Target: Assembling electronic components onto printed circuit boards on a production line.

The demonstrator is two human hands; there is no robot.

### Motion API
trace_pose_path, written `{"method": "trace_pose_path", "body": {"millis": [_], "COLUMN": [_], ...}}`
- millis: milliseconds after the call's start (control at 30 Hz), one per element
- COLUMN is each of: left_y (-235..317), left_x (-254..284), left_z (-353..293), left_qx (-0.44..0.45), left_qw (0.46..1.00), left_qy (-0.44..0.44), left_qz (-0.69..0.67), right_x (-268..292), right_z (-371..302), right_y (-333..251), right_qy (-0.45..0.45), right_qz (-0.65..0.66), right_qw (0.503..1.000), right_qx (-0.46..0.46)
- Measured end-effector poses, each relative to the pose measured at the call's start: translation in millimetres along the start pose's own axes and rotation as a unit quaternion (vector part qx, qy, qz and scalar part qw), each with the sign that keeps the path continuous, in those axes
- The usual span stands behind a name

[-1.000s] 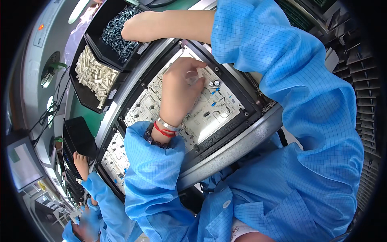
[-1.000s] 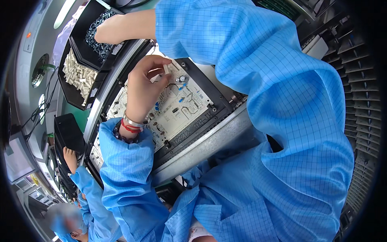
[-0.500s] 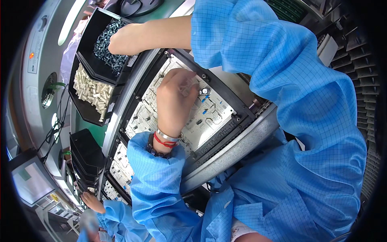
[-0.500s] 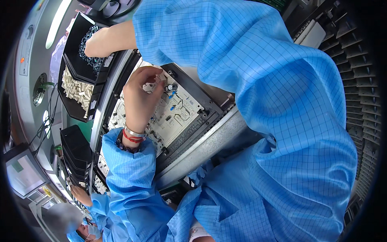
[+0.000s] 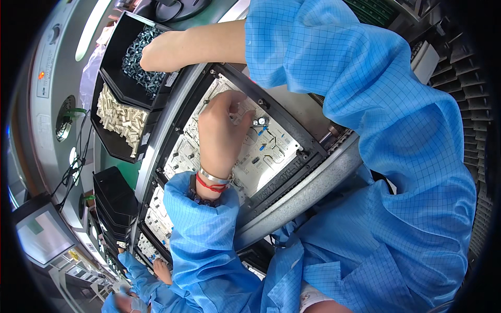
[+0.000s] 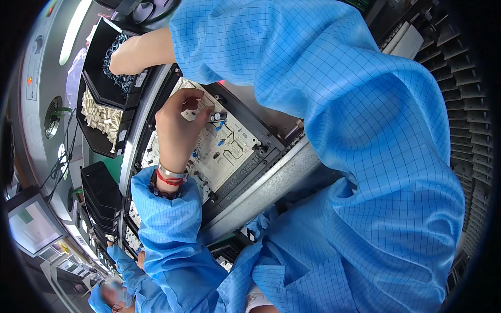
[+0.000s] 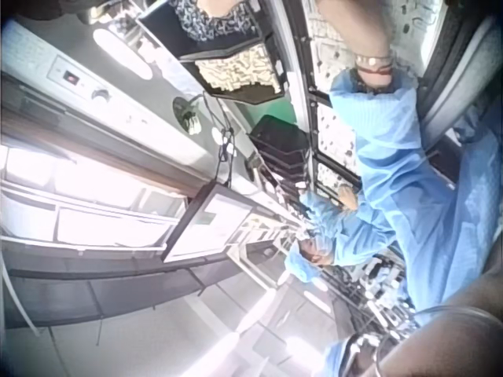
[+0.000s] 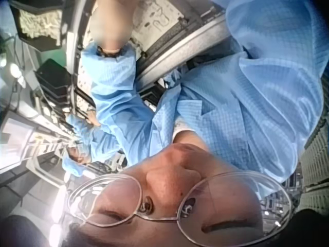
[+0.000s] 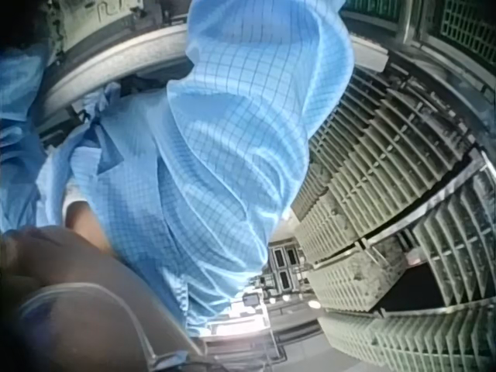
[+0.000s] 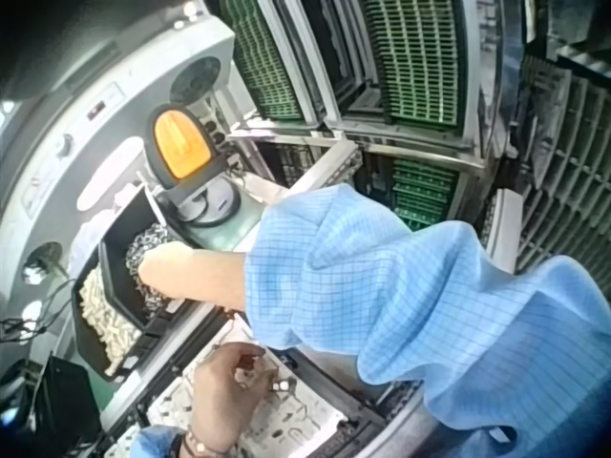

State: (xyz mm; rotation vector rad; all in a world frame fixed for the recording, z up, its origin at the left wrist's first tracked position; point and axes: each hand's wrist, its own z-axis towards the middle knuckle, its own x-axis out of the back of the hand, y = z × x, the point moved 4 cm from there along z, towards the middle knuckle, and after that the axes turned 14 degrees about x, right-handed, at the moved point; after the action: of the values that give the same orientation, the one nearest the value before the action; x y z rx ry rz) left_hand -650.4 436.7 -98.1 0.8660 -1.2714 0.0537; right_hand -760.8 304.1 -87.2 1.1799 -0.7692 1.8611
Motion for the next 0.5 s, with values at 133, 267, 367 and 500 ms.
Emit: {"method": "trace_pose_path", "body": {"millis": [133, 267, 367, 500], "left_y": [0, 18, 23, 42], "left_x": [0, 1, 9, 8], "left_z": [1, -1, -9, -21], "left_qx": [0.034, -0.09, -0.099, -0.106], "left_qw": [0.999, 0.994, 0.992, 0.984], "left_qy": [-0.006, 0.02, 0.012, 0.011], "left_qz": [-0.001, 0.058, 0.079, 0.14], "right_x": [-1, 10, 28, 56], "right_z": [6, 3, -11, -31], "right_y": [-3, -3, -17, -25], "right_qy": [0.034, 0.018, 0.009, 0.131], "right_qz": [-0.001, -0.009, -0.009, 0.007], "right_qw": [0.999, 1.0, 1.0, 0.991], "right_qx": [0.02, 0.011, 0.016, 0.012]}}
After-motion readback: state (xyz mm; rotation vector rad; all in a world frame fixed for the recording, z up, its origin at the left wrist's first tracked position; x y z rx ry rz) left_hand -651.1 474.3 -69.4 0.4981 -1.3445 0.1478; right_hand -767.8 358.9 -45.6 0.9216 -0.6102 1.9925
